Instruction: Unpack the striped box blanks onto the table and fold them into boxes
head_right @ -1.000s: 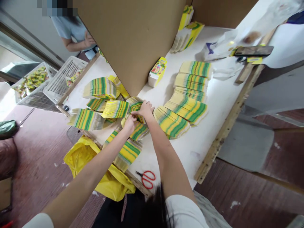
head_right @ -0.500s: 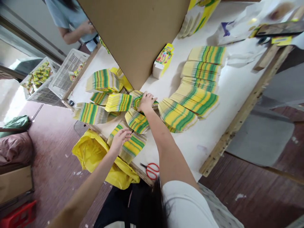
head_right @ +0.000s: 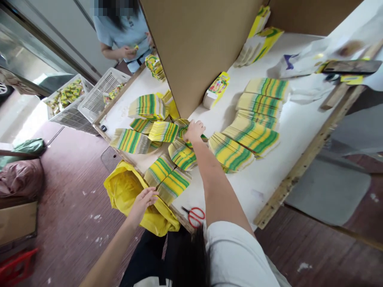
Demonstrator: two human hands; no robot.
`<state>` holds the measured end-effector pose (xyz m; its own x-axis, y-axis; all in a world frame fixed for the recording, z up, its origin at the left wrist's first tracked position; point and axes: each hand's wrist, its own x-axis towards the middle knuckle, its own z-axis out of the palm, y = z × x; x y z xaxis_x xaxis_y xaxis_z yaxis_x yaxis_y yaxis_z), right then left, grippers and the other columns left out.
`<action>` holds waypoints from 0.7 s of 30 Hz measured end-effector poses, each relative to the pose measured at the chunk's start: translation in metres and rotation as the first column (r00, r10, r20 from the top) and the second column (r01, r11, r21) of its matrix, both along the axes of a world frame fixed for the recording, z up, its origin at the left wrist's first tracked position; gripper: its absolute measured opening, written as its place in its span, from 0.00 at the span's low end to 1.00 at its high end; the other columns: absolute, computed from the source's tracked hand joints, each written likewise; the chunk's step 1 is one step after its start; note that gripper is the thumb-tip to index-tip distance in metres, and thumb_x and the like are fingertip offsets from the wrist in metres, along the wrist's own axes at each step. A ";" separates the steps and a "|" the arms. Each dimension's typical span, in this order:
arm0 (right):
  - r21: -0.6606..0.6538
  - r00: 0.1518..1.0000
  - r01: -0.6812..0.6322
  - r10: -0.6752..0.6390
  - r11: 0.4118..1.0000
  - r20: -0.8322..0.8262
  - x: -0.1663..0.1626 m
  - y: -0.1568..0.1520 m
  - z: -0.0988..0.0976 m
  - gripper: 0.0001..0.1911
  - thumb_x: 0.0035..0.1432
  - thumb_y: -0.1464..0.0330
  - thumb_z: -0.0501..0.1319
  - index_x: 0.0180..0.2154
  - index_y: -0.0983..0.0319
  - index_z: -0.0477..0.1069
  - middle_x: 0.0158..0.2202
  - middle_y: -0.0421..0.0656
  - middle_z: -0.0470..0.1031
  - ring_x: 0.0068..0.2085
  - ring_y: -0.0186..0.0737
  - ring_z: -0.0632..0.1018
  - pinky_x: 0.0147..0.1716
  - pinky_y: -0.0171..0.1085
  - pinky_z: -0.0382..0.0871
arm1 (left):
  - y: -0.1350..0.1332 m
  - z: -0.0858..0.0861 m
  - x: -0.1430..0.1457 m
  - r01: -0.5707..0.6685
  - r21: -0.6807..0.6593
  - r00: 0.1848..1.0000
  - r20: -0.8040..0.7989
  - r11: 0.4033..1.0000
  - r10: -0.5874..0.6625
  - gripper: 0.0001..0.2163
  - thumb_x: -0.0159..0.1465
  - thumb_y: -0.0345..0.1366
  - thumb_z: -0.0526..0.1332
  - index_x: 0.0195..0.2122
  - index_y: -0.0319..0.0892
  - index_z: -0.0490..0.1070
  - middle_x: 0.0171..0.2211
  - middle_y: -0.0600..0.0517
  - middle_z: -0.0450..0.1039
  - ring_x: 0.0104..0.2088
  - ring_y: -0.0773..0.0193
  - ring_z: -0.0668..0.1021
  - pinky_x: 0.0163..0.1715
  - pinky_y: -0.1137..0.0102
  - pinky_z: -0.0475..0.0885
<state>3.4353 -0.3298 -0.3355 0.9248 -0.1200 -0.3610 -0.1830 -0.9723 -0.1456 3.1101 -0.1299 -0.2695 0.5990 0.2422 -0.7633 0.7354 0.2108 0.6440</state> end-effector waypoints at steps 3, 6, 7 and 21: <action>0.017 0.997 -0.034 0.035 0.999 -0.072 0.002 -0.003 0.009 0.54 0.31 0.65 0.77 0.59 0.69 0.58 0.56 0.63 0.63 0.57 0.60 0.67 0.53 0.52 0.62 | 0.001 -0.002 -0.009 -0.012 0.003 0.999 -0.046 1.000 0.012 0.29 0.47 0.56 0.72 0.44 0.41 0.74 0.41 0.45 0.79 0.35 0.64 0.79 0.40 0.67 0.72; 0.078 0.982 -0.034 0.047 0.996 -0.181 -0.004 -0.005 0.010 0.62 0.35 0.61 0.77 0.66 0.67 0.47 0.60 0.65 0.59 0.61 0.62 0.64 0.55 0.57 0.59 | -0.003 -0.006 -0.008 0.011 0.003 0.999 -0.045 1.000 -0.011 0.27 0.48 0.55 0.72 0.43 0.41 0.74 0.40 0.46 0.79 0.34 0.64 0.79 0.38 0.68 0.71; 0.075 0.980 -0.037 0.051 0.996 -0.191 -0.006 -0.005 0.009 0.65 0.35 0.60 0.76 0.68 0.66 0.43 0.61 0.65 0.58 0.62 0.63 0.64 0.56 0.59 0.58 | -0.005 -0.007 -0.005 0.022 -0.003 0.999 -0.034 1.000 -0.022 0.26 0.49 0.54 0.71 0.43 0.41 0.74 0.40 0.46 0.79 0.33 0.64 0.79 0.37 0.68 0.71; -0.018 0.993 -0.118 0.117 0.993 -0.025 -0.010 -0.002 -0.020 0.51 0.32 0.69 0.73 0.59 0.69 0.58 0.55 0.59 0.65 0.56 0.57 0.68 0.53 0.48 0.63 | -0.034 -0.009 0.030 0.111 -0.040 0.993 -0.032 0.993 -0.113 0.22 0.51 0.50 0.72 0.41 0.40 0.74 0.37 0.47 0.79 0.32 0.64 0.78 0.37 0.67 0.70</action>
<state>3.4252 -0.3316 -0.3559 0.9240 -0.0181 -0.3820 -0.0704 -0.9898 -0.1234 3.1396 -0.1644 -0.2789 0.5939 0.1458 -0.7913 0.7774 0.1497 0.6110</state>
